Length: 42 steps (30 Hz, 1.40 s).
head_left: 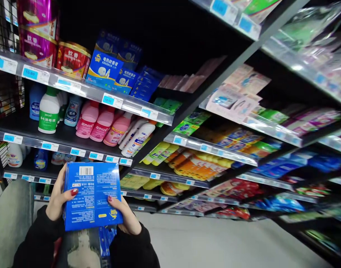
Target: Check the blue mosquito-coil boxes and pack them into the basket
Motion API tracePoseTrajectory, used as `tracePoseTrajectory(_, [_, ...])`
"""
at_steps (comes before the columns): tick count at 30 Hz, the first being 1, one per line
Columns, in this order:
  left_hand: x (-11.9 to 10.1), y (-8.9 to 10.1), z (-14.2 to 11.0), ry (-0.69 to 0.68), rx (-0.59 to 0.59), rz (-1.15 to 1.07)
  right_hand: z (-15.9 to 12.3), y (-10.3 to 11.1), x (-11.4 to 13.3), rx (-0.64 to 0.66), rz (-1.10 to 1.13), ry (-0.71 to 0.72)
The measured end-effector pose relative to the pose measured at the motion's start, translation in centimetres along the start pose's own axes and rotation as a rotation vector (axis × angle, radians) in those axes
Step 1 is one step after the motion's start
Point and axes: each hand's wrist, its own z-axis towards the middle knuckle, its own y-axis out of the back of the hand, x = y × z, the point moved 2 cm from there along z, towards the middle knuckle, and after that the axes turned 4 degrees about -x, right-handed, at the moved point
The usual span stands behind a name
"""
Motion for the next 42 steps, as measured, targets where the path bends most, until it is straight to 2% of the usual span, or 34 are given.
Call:
tracePoseTrajectory(8, [0.2, 0.6, 0.8, 0.056, -0.037, 0.024, -0.5, -0.9, -0.5, -0.106, 0.075, 0.014])
tracePoseTrajectory(12, [0.8, 0.9, 1.2, 0.101, 0.001, 0.020, 0.0, -0.7, -1.3, -0.135, 0.099, 0.028])
tracePoseTrajectory(15, [1.4, 2.1, 2.1, 0.183, 0.079, -0.027, 0.9, 0.6, -1.0, -0.118, 0.081, 0.029])
tracePoseTrajectory(17, [1.9, 3.2, 2.9, 0.332, 0.213, -0.134, 1.8, 1.7, 0.5, -0.038, 0.013, 0.015])
tracePoseTrajectory(20, [2.7, 4.6, 3.9, 0.571, 0.426, -0.266, 3.2, 2.4, 4.6, 0.221, -0.177, -0.073])
tracePoseTrajectory(22, [3.2, 4.7, 4.2, 0.607, 0.499, -0.262, 4.2, 1.7, 7.2, 0.424, -0.381, -0.213])
tracePoseTrajectory(24, [3.9, 3.9, 4.0, 0.538, 0.526, -0.191, 5.5, 0.6, 9.0, 0.536, -0.649, -0.382])
tracePoseTrajectory(26, [4.8, 2.6, 3.2, 0.441, 0.487, -0.076, 7.2, -0.6, 9.7, 0.529, -0.903, -0.545])
tracePoseTrajectory(28, [5.9, 1.4, 2.3, 0.410, 0.359, 0.017, 9.0, -1.3, 9.8, 0.518, -1.071, -0.677])
tracePoseTrajectory(30, [6.9, 0.6, 1.8, 0.425, 0.224, 0.027, 10.6, -1.3, 9.9, 0.511, -1.111, -0.687])
tracePoseTrajectory(32, [7.5, 0.3, 1.6, 0.430, 0.102, -0.007, 11.6, -0.2, 10.5, 0.393, -1.048, -0.511])
tracePoseTrajectory(34, [7.6, 0.2, 1.9, 0.403, -0.019, -0.069, 11.4, 1.8, 11.2, 0.140, -0.896, -0.212])
tracePoseTrajectory(36, [7.5, 0.2, 2.1, 0.323, -0.151, -0.150, 9.7, 4.0, 10.7, -0.107, -0.667, 0.045])
tracePoseTrajectory(38, [7.3, 0.1, 2.1, 0.214, -0.274, -0.208, 7.2, 5.4, 8.0, -0.226, -0.394, 0.165])
tracePoseTrajectory(40, [7.5, -0.1, 1.7, 0.114, -0.361, -0.235, 5.0, 5.4, 3.9, -0.210, -0.217, 0.247])
tracePoseTrajectory(42, [8.1, -0.4, 1.2, 0.050, -0.410, -0.242, 3.6, 4.3, -0.2, -0.174, -0.131, 0.297])
